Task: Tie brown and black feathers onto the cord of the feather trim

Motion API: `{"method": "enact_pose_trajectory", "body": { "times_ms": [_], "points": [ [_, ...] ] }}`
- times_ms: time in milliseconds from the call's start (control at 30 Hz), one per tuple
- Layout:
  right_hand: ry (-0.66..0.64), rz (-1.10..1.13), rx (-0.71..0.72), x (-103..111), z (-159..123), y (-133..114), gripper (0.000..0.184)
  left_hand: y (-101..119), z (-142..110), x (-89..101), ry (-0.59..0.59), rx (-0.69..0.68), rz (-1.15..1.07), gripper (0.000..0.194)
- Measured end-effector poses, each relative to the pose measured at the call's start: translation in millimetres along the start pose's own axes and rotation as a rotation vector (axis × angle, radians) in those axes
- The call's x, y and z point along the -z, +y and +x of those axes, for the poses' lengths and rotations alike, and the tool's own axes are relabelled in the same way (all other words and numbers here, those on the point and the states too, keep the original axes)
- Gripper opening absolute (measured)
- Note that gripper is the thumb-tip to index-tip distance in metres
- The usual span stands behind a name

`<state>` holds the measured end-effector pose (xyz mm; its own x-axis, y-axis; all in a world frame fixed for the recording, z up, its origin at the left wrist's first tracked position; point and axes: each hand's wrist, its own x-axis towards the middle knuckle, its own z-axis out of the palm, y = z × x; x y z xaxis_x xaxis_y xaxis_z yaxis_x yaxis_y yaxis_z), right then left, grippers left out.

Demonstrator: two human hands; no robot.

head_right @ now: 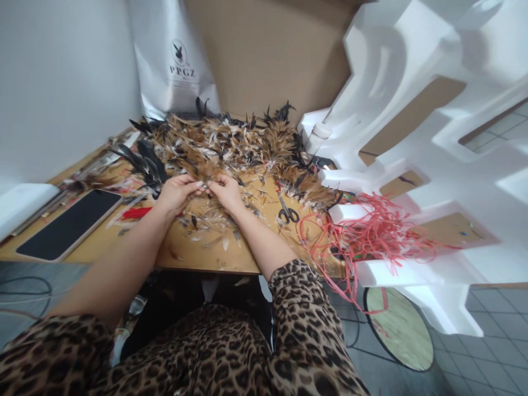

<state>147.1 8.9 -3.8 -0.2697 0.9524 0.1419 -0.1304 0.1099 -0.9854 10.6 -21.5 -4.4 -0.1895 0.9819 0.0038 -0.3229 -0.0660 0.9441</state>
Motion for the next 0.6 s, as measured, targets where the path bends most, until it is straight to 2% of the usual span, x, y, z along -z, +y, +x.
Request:
{"method": "enact_pose_trajectory", "body": {
  "times_ms": [200, 367, 500, 600],
  "points": [
    [0.025, 0.101, -0.045, -3.5, 0.8, 4.6, 0.025, 2.6, -0.1, -2.0, 0.019, 0.103, -0.109, 0.028],
    [0.031, 0.05, 0.019, -1.3, 1.2, 8.0, 0.023, 1.4, -1.2, -3.9, 0.011, 0.023, 0.029, 0.037],
    [0.037, -0.04, 0.051, 1.0, -1.8, 3.2, 0.025, 1.4, -3.2, -4.6, -0.029, -0.002, 0.153, 0.028],
    [0.04, -0.022, 0.054, 0.3, -3.6, -1.2, 0.026, 0.4, -2.9, -2.6, -0.049, -0.004, 0.156, 0.027]
  ]
}}
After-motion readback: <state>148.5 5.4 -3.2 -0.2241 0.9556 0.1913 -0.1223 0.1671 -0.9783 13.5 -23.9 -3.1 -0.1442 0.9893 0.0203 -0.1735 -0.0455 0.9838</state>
